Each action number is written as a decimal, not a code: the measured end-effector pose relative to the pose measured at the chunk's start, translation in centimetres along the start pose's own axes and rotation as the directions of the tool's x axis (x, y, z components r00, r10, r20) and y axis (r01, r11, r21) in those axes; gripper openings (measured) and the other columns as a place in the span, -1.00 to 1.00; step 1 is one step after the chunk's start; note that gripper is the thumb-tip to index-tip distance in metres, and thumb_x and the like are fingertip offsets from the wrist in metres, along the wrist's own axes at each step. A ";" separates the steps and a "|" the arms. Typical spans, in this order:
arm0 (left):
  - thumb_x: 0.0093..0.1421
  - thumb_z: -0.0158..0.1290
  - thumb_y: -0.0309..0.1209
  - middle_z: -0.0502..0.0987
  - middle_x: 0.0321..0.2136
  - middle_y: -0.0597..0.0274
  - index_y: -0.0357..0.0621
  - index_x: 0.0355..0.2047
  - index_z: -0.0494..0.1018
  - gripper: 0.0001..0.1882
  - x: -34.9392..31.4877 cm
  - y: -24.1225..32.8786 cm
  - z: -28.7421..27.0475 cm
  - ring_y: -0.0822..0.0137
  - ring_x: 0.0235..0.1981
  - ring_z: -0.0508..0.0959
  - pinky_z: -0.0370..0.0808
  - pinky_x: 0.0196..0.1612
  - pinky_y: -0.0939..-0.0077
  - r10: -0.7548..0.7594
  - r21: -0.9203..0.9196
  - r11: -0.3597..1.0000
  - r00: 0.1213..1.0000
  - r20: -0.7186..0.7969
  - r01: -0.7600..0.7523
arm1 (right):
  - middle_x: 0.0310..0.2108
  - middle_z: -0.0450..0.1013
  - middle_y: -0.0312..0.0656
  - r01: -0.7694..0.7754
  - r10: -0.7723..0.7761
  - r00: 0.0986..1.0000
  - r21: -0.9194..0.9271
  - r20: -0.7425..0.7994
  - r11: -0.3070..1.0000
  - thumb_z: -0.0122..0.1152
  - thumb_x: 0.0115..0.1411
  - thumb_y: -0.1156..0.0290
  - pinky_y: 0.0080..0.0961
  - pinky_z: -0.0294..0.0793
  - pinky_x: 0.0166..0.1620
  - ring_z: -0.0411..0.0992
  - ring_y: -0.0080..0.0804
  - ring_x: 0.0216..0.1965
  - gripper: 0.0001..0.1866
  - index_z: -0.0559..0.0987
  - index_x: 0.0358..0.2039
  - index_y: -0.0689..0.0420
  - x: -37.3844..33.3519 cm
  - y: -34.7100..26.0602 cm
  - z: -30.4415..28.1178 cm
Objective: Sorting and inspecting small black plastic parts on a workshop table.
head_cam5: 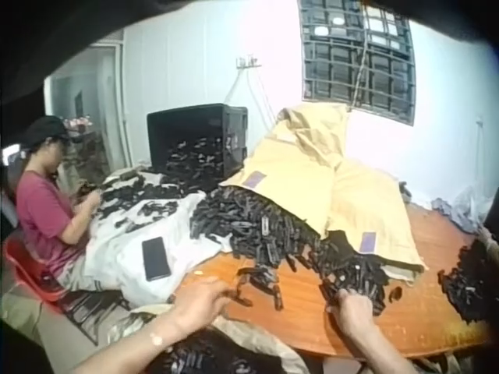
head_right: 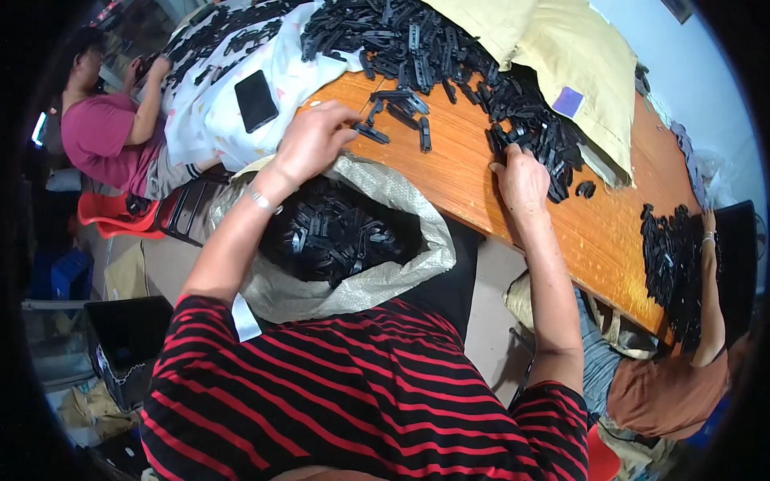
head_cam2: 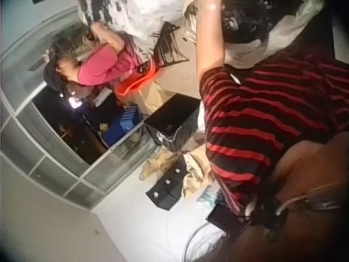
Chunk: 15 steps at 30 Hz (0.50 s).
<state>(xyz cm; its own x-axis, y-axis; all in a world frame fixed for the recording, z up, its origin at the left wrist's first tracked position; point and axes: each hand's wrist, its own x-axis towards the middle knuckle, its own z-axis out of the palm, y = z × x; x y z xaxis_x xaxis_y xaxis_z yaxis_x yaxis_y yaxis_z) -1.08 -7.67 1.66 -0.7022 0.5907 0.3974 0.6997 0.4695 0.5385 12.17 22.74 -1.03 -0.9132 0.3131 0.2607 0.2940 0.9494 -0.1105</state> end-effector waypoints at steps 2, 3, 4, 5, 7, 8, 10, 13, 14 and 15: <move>0.03 0.15 -0.46 0.51 -0.37 0.13 -0.17 -0.28 0.55 -0.80 1.2 -1.3 1.3 0.07 -0.24 0.52 0.45 -0.17 0.31 0.083 0.241 0.964 0.987 0.136 -0.114 | -0.34 0.50 0.01 0.018 -0.019 0.998 0.015 0.061 1.000 0.33 0.00 0.38 -0.20 0.47 -0.23 0.49 0.00 -0.27 -0.72 0.51 -0.26 0.15 0.4 0.3 0.3; 0.03 0.15 -0.46 0.51 -0.37 0.13 -0.17 -0.28 0.55 -0.80 1.4 -1.7 1.8 0.07 -0.24 0.52 0.45 -0.17 0.31 0.084 0.243 0.963 0.987 0.136 -0.115 | -0.34 0.50 0.01 0.018 -0.019 0.998 0.017 0.060 1.000 0.33 0.00 0.38 -0.20 0.47 -0.23 0.49 0.00 -0.27 -0.72 0.51 -0.26 0.15 0.5 0.3 0.1; 0.03 0.16 -0.45 0.49 -0.36 0.13 -0.16 -0.30 0.54 -0.81 1.7 -1.8 2.2 0.09 -0.20 0.50 0.43 -0.14 0.29 0.064 0.280 0.953 0.980 0.186 -0.116 | -0.35 0.50 0.01 0.050 -0.053 0.996 0.056 0.067 0.997 0.31 0.01 0.40 -0.18 0.47 -0.23 0.49 0.02 -0.28 -0.71 0.51 -0.23 0.15 0.5 0.4 0.0; 0.02 0.16 -0.44 0.48 -0.34 0.13 -0.15 -0.32 0.54 -0.81 1.9 -1.8 2.5 0.12 -0.17 0.47 0.41 -0.11 0.28 0.043 0.315 0.942 0.971 0.235 -0.118 | -0.35 0.50 0.02 0.081 -0.087 0.994 0.094 0.072 0.992 0.29 0.02 0.43 -0.17 0.47 -0.23 0.49 0.03 -0.28 -0.70 0.51 -0.20 0.14 0.5 0.5 -0.1; 0.01 0.17 -0.44 0.48 -0.33 0.13 -0.15 -0.34 0.53 -0.83 2.3 -1.6 2.6 0.12 -0.15 0.46 0.41 -0.11 0.30 0.027 0.330 0.938 0.969 0.247 -0.110 | -0.35 0.49 -0.02 0.134 -0.143 0.989 0.163 0.040 0.977 0.26 0.04 0.47 -0.25 0.47 -0.25 0.50 -0.07 -0.31 -0.69 0.50 -0.16 0.15 0.4 0.7 -0.1; 0.00 0.18 -0.44 0.48 -0.32 0.13 -0.15 -0.37 0.52 -0.84 2.4 -1.3 2.7 0.13 -0.13 0.45 0.40 -0.10 0.32 0.006 0.348 0.933 0.967 0.255 -0.097 | -0.34 0.49 -0.05 0.194 -0.201 0.980 0.232 0.004 0.953 0.23 0.07 0.51 -0.33 0.48 -0.27 0.51 -0.18 -0.33 -0.67 0.48 -0.11 0.17 0.2 0.6 -0.2; -0.01 0.19 -0.45 0.48 -0.34 0.13 -0.16 -0.39 0.50 -0.84 2.0 -1.7 3.1 0.09 -0.19 0.47 0.42 -0.14 0.30 0.047 0.337 0.934 0.974 0.220 -0.121 | -0.39 0.46 -0.12 0.092 -0.145 0.985 0.417 0.097 0.904 0.21 0.10 0.53 -0.41 0.46 -0.33 0.49 -0.30 -0.40 -0.68 0.47 -0.09 0.17 0.1 -0.8 -1.1; -0.01 0.19 -0.50 0.50 -0.40 0.16 -0.20 -0.41 0.46 -0.85 1.6 -1.3 3.0 0.14 -0.33 0.52 0.46 -0.26 0.32 0.020 0.244 0.968 0.986 0.166 -0.061 | -0.50 0.32 -0.33 -0.167 -0.105 0.963 0.857 0.247 0.487 0.14 0.19 0.60 -0.71 0.38 -0.51 0.36 -0.65 -0.60 -0.75 0.45 -0.10 0.27 -0.1 -4.1 -2.5; 0.01 0.19 -0.53 0.51 -0.45 0.20 -0.22 -0.42 0.44 -0.85 1.4 -1.0 3.0 0.21 -0.42 0.55 0.49 -0.35 0.37 -0.051 0.157 0.987 0.986 0.156 0.027 | -0.48 0.36 -0.31 -0.153 -0.076 0.976 0.885 0.206 0.440 0.17 0.17 0.61 -0.72 0.42 -0.49 0.39 -0.65 -0.59 -0.76 0.45 -0.13 0.28 -0.2 -4.9 -2.3; 0.01 0.19 -0.53 0.51 -0.45 0.20 -0.22 -0.42 0.44 -0.85 1.3 -0.8 3.2 0.21 -0.42 0.55 0.49 -0.35 0.37 -0.048 0.156 0.988 0.987 0.156 0.024 | -0.46 0.40 -0.30 -0.136 -0.045 0.985 0.910 0.167 0.393 0.20 0.16 0.61 -0.73 0.46 -0.47 0.42 -0.64 -0.57 -0.76 0.45 -0.15 0.28 -0.3 -5.6 -2.1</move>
<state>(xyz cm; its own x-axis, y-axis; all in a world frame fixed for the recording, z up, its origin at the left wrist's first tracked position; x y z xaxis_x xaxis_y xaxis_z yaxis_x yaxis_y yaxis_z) -2.14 -5.19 -0.63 -0.7060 0.6625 0.2504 0.6949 0.5798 0.4254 11.37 17.34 1.54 -0.9598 0.2615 0.1020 -0.0171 0.3081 -0.9512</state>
